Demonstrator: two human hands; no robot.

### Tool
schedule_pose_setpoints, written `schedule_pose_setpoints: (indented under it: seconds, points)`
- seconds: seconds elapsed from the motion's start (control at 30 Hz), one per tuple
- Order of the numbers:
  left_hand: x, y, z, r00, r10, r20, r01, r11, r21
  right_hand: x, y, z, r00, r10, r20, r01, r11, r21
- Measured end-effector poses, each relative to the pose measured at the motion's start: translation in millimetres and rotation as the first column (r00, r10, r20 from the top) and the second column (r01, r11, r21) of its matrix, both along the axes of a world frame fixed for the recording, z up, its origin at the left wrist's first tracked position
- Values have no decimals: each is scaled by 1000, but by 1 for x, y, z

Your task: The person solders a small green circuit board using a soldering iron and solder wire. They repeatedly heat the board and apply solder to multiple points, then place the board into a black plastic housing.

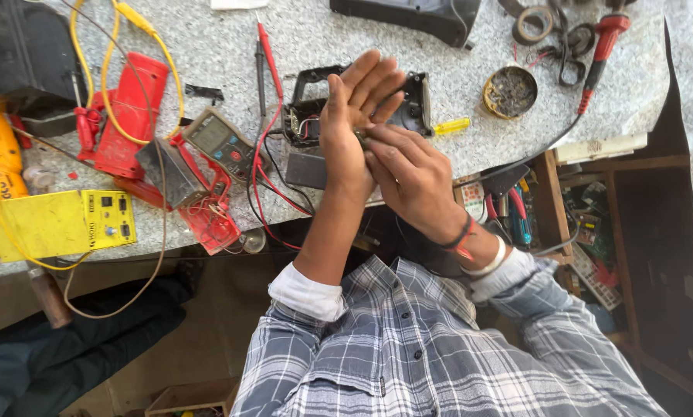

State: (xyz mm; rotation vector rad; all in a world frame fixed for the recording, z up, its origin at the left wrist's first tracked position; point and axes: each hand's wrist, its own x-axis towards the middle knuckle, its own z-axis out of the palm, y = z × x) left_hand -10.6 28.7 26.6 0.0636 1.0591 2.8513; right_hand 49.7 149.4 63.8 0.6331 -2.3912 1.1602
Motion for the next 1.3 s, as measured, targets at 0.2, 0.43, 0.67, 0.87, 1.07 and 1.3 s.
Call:
schedule_pose_setpoints:
  seconds: [0.2,0.43,0.67,0.87,1.07,1.3]
  points:
    - [14,24,28,981,140,-135,-117,979,170,-7,-15,29,995,82,49,-84,996,42]
    - [27,25,74,977,124,-173,-102,986,130,-32,-22,47,919,387,78,-321,848,-422]
    - [28,1,68,993,90,-82,-72,977,203,-15,-51,47,924,372,93,-342,909,-239]
    - [48,-31,26,997,16,80,-39,954,298,-23,-47,10,848,504,-164,-514,858,-22]
    - [57,-138,7,986,26,162,-74,951,301,36,21,-12,798,601,-51,-602,787,-137]
    - [95,-149,-23,967,115,228,-96,991,-95,33,97,31,951,-178,252,178,984,25]
